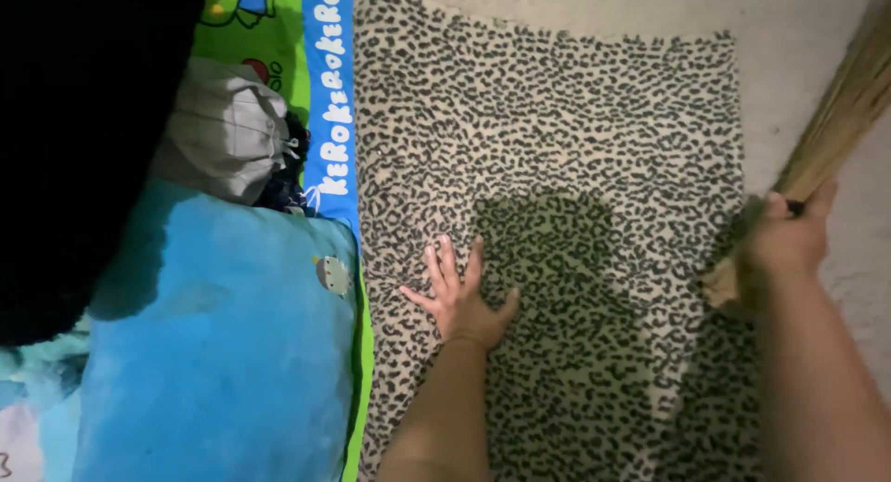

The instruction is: The person is cleaning a furry mat by beating it with a stick broom on a bed.

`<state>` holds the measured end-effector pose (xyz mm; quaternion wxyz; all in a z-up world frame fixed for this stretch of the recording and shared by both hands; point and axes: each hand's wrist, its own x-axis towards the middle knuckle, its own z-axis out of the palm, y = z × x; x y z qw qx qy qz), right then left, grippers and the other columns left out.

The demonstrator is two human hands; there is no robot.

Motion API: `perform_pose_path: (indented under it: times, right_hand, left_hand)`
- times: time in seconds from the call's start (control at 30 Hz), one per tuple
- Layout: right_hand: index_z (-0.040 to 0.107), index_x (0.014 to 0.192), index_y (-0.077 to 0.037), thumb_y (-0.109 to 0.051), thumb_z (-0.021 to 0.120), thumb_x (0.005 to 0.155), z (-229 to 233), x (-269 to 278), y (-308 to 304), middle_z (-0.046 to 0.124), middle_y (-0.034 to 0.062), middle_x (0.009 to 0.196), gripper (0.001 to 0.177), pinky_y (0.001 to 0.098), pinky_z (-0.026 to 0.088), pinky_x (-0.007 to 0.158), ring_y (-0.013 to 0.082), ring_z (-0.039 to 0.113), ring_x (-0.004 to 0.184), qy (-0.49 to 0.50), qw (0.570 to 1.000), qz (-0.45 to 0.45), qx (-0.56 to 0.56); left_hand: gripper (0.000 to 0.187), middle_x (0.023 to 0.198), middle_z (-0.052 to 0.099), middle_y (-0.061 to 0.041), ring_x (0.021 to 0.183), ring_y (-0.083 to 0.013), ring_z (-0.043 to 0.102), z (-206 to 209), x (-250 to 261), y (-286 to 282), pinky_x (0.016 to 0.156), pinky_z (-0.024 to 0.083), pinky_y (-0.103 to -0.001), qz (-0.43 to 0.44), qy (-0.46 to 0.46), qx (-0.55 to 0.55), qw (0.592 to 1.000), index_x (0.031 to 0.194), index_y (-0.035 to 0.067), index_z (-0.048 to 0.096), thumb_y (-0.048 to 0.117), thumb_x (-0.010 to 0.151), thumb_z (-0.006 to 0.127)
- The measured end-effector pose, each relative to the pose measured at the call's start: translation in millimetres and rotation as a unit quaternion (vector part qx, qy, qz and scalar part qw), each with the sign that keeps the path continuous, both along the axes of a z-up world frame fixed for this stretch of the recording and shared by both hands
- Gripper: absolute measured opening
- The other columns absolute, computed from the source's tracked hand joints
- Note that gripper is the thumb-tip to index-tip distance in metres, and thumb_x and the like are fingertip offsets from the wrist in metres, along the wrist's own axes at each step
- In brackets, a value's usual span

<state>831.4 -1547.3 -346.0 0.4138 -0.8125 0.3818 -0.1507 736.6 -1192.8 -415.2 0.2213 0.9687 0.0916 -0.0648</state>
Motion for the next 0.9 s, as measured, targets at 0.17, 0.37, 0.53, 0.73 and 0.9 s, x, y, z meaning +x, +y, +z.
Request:
perform_pose_path:
  times: [0.17, 0.37, 0.53, 0.73, 0.9]
  right_hand:
    - [0.048, 0.153, -0.009, -0.051, 0.059, 0.107, -68, -32, 74, 0.068, 0.028, 0.121, 0.063, 0.0495, 0.052, 0.089, 0.0423, 0.067, 0.108, 0.16, 0.975, 0.113, -0.107]
    - [0.021, 0.168, -0.035, -0.046, 0.046, 0.102, 44, -99, 215, 0.072, 0.0175, 0.116, 0.072, 0.0467, 0.056, 0.081, 0.0375, 0.071, 0.095, 0.309, 0.897, 0.309, -0.064]
    - [0.057, 0.143, -0.018, -0.052, 0.054, 0.101, 4, -107, 95, 0.069, 0.0214, 0.118, 0.054, 0.0545, 0.05, 0.087, 0.0439, 0.066, 0.102, 0.3, 0.919, 0.173, -0.186]
    - [0.029, 0.166, -0.021, -0.037, 0.054, 0.103, -10, -120, 1, 0.064, 0.0275, 0.126, 0.07, 0.053, 0.048, 0.092, 0.0471, 0.062, 0.11, 0.084, 0.993, 0.028, -0.078]
    - [0.041, 0.162, -0.009, -0.039, 0.062, 0.114, -42, -166, 20, 0.064, 0.0313, 0.132, 0.06, 0.0483, 0.052, 0.094, 0.0459, 0.065, 0.115, -0.037, 0.942, 0.219, -0.251]
  left_hand:
    - [0.102, 0.169, 0.007, -0.011, 0.156, -0.0364, -0.001, -6, -1, -2, 0.105, -0.009, -0.085, -0.004, -0.035, 0.007, 0.999, 0.158, 0.039, 0.027, 0.068, 0.071, 0.073]
    - [0.104, 0.171, 0.007, -0.011, 0.157, -0.0362, -0.001, -10, -3, -4, 0.108, -0.01, -0.083, 0.007, -0.044, 0.015, 0.999, 0.158, 0.04, 0.028, 0.065, 0.07, 0.075]
    - [0.101, 0.172, 0.007, -0.012, 0.158, -0.0375, -0.001, -16, -6, -3, 0.108, -0.011, -0.082, 0.001, -0.081, -0.001, 0.997, 0.16, 0.039, 0.029, 0.066, 0.074, 0.074]
    - [0.101, 0.172, 0.005, -0.011, 0.158, -0.0357, -0.002, -9, -6, 0, 0.108, -0.011, -0.082, -0.002, -0.079, -0.014, 0.997, 0.159, 0.04, 0.026, 0.071, 0.074, 0.07]
    - [0.101, 0.173, 0.0, -0.01, 0.159, -0.0341, -0.008, 2, -8, 8, 0.108, -0.012, -0.082, -0.024, -0.072, 0.005, 0.997, 0.163, 0.039, 0.024, 0.071, 0.078, 0.068]
